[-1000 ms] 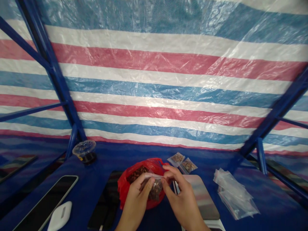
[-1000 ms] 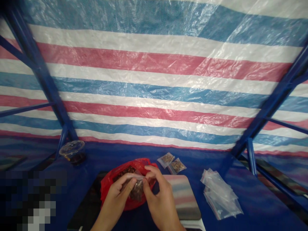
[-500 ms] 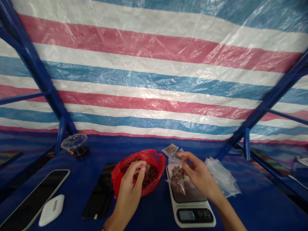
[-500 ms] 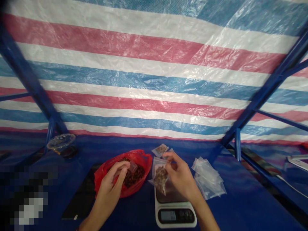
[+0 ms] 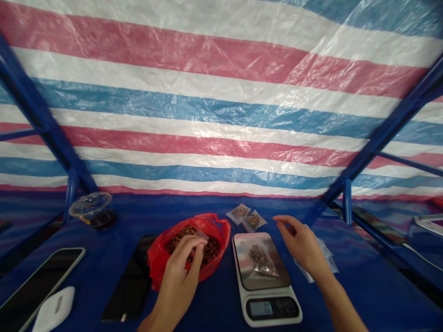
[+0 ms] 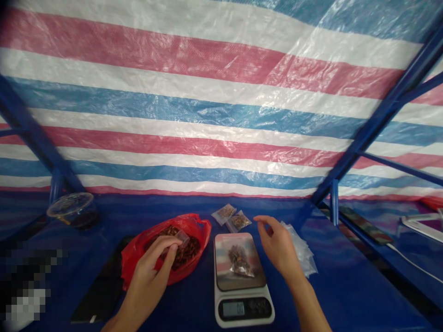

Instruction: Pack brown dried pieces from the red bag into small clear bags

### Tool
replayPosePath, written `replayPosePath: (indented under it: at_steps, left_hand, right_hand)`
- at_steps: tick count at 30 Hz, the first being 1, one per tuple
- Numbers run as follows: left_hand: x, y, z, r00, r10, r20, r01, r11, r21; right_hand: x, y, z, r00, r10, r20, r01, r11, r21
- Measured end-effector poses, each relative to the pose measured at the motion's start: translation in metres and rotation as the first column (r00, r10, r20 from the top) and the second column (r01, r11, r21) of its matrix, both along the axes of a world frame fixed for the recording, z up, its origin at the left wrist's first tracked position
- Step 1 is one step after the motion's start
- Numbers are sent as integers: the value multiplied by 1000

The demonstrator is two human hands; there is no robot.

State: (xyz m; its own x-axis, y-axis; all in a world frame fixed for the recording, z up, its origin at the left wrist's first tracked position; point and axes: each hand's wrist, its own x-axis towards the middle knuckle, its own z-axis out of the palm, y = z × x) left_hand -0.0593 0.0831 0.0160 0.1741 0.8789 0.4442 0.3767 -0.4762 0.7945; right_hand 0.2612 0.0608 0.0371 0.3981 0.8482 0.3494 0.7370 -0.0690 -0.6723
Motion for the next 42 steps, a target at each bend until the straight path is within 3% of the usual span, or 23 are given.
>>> replayPosePath:
  at_steps: [9,14,21,33,42]
  left_hand:
    - [7,-2,-1,998,-42,-39,43,999,23]
    - [9,-2,-2,997,-50,-52,51,998,21]
    - [11,-8,0,996,-52,-70,54,998,28]
    - [19,-11,-3,983,-142,-114,149,987,61]
    - [28,-14,-9,974,-205,-99,211,976,47]
  right_hand:
    - [-1,3,-9,998,67,-22,-66,998,24]
    - [-11,4,-8,978,208,-20,-207,978,36]
    - [-21,5,-10,933,358,-13,-358,931,-65]
    - [-24,9,-20,907,418,-53,-421,892,-165]
    - [-25,12,-24,884,467,-33,-467,872,-150]
